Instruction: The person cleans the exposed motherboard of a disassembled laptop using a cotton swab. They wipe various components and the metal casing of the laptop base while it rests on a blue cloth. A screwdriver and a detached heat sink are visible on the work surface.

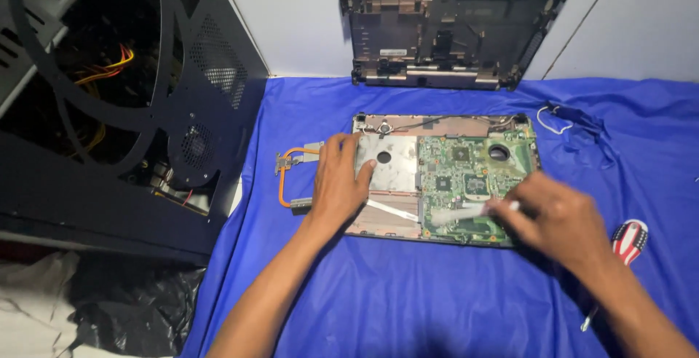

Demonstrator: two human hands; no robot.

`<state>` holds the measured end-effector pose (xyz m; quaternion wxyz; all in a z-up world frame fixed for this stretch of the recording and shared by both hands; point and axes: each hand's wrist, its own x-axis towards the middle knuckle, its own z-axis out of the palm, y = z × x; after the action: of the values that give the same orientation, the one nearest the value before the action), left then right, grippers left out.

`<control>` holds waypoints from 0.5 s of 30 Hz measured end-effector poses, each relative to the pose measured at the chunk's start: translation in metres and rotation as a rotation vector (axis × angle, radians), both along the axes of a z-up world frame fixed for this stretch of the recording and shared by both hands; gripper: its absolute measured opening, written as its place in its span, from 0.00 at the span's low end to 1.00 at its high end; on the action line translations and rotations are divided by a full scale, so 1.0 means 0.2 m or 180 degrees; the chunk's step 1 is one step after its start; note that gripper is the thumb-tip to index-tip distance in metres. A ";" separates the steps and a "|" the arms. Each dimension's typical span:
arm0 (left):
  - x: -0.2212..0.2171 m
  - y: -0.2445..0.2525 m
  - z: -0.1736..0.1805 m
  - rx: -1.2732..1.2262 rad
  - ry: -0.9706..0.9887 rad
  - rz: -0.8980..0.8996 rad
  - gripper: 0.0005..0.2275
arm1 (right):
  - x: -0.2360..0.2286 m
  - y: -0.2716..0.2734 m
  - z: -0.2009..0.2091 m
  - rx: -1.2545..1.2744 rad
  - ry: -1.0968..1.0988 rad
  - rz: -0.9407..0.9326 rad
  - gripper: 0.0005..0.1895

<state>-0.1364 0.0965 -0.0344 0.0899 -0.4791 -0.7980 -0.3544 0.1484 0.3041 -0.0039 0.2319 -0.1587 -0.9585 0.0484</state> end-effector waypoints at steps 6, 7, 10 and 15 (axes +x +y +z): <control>0.01 0.02 -0.10 -0.0280 -0.0405 0.0430 0.30 | -0.04 -0.01 -0.03 0.0360 0.0272 -0.0330 0.17; 0.02 0.01 -0.10 -0.0291 -0.0410 0.0427 0.30 | -0.05 -0.03 -0.03 0.0350 0.0265 -0.0333 0.17; 0.04 0.00 -0.08 -0.0445 -0.0480 0.0570 0.25 | -0.10 -0.05 -0.02 -0.0265 0.0092 0.0026 0.19; 0.06 -0.02 -0.07 -0.0332 -0.0533 0.0593 0.21 | -0.13 -0.18 0.09 -0.0262 -0.0667 -0.1291 0.17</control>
<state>-0.1244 0.0929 -0.0474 0.0305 -0.3756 -0.8611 -0.3413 0.1233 0.2675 0.0146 0.1294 -0.3615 -0.9230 0.0231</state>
